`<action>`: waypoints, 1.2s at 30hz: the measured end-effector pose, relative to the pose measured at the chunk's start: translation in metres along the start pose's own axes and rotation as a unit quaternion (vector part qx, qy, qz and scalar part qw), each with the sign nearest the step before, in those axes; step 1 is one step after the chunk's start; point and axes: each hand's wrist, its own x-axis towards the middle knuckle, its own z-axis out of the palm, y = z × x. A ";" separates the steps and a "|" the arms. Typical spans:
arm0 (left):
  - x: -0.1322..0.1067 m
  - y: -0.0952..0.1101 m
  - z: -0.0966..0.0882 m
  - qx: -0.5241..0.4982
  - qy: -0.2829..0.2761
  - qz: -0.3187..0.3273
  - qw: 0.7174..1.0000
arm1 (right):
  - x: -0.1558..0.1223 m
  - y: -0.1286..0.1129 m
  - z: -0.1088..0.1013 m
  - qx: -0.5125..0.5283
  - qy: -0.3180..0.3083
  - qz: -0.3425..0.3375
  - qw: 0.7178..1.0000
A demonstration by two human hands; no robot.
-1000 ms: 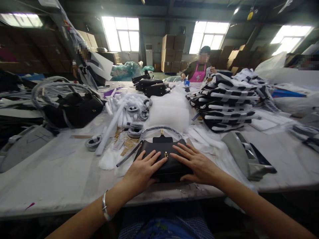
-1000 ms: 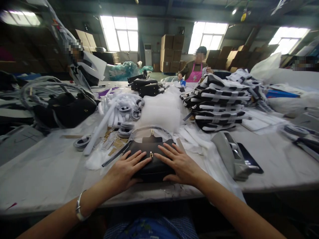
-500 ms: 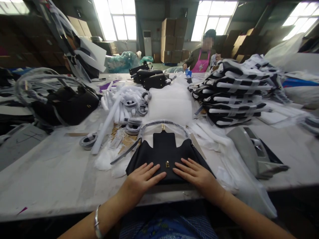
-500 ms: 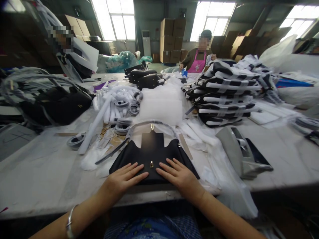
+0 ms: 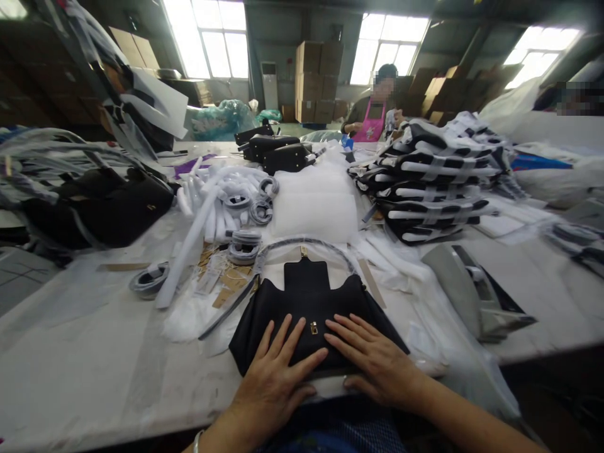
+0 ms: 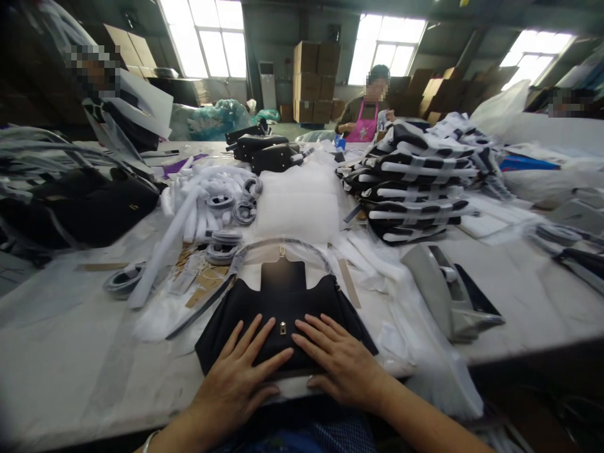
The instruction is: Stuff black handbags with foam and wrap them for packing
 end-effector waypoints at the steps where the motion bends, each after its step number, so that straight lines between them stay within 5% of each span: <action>1: -0.001 -0.001 0.002 0.008 0.008 0.000 1.000 | 0.001 -0.002 -0.004 0.012 -0.001 0.004 1.000; 5: -0.003 -0.003 0.007 0.038 0.030 0.016 0.999 | 0.020 0.011 -0.037 0.107 0.032 0.040 0.993; 9: -0.003 -0.004 0.010 0.064 0.064 0.025 0.996 | 0.074 0.065 -0.087 -0.020 0.177 0.227 0.957; 15: -0.002 -0.015 0.027 0.099 0.169 0.054 0.979 | 0.191 0.168 -0.127 -0.129 0.149 0.287 0.937; 20: -0.002 -0.020 0.038 0.165 0.185 0.046 0.968 | 0.256 0.205 -0.128 -0.195 0.097 0.289 0.932; 25: -0.001 -0.019 0.044 0.173 0.217 0.038 0.960 | 0.266 0.209 -0.130 -0.256 0.094 0.279 0.921; 29: 0.000 -0.018 0.049 0.163 0.229 0.030 0.959 | 0.255 0.198 -0.152 -0.271 0.091 0.247 0.926; 33: 0.000 -0.016 0.047 0.129 0.255 0.015 0.958 | 0.232 0.159 -0.181 -0.271 0.114 0.205 0.934; 36: -0.002 -0.011 0.032 0.077 0.195 0.018 0.978 | 0.198 0.105 -0.182 -0.253 0.133 0.143 0.948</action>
